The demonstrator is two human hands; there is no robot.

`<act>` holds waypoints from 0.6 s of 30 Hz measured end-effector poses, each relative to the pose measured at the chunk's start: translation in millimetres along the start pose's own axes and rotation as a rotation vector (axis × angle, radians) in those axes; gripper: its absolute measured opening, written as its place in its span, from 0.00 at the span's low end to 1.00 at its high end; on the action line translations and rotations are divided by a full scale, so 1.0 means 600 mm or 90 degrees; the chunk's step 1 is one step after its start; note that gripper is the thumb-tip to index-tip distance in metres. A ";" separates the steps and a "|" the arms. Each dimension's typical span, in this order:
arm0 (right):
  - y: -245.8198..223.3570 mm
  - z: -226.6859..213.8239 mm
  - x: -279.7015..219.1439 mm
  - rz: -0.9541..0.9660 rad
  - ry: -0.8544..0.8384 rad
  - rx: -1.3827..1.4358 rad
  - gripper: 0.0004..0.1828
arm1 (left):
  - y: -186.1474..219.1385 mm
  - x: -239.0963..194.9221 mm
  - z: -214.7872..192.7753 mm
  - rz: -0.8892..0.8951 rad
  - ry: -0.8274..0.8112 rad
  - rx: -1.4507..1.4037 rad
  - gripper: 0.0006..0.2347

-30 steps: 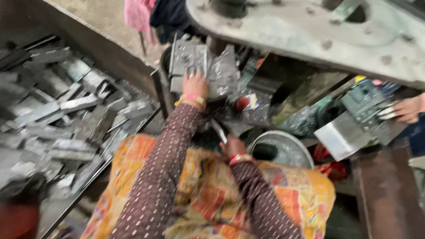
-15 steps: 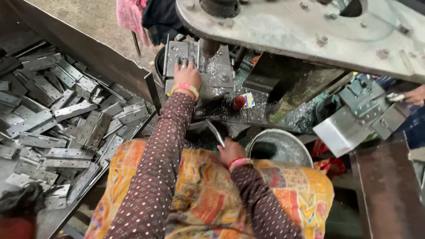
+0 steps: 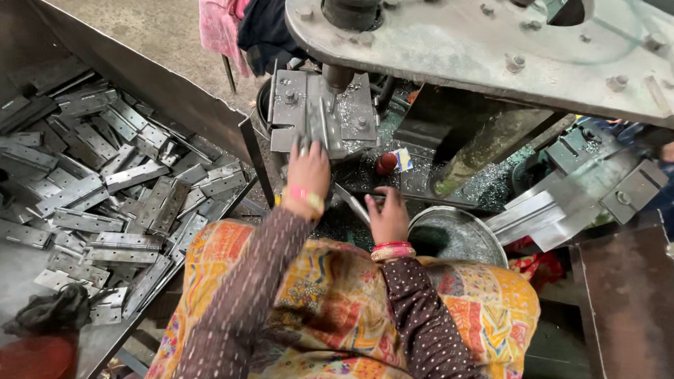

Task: The person operates a manual punch press to process metal parts, placing individual metal brackets onto the die, pulling the lever to engage the press, and then placing the processed parts into a bin.

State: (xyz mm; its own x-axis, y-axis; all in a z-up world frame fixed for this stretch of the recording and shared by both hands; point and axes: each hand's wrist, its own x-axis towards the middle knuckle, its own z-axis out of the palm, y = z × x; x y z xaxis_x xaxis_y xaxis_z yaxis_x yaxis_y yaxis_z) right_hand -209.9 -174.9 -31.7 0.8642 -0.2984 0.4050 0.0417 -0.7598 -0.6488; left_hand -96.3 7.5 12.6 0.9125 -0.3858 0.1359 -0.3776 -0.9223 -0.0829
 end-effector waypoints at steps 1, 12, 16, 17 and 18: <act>-0.001 -0.001 0.000 -0.002 0.015 0.003 0.16 | 0.008 -0.029 -0.001 -0.021 0.040 -0.039 0.16; 0.004 -0.004 -0.013 -0.028 -0.014 0.115 0.15 | -0.043 0.017 0.046 0.058 0.231 0.027 0.14; 0.017 0.008 -0.017 0.015 -0.033 0.116 0.14 | -0.043 -0.026 0.049 0.131 0.244 0.017 0.12; 0.019 0.011 -0.017 0.002 -0.027 0.107 0.14 | -0.040 -0.039 0.040 0.139 0.215 -0.019 0.10; 0.022 0.012 -0.018 -0.012 -0.023 0.097 0.14 | -0.037 -0.051 0.030 0.146 0.224 -0.015 0.10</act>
State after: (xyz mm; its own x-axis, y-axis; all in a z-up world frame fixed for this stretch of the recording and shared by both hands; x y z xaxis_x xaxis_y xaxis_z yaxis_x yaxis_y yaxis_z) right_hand -215.2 -177.4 -49.3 0.8801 -0.2622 0.3957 0.1307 -0.6675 -0.7331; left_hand -113.1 39.9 -7.6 0.6969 -0.5621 0.4455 -0.5716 -0.8104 -0.1284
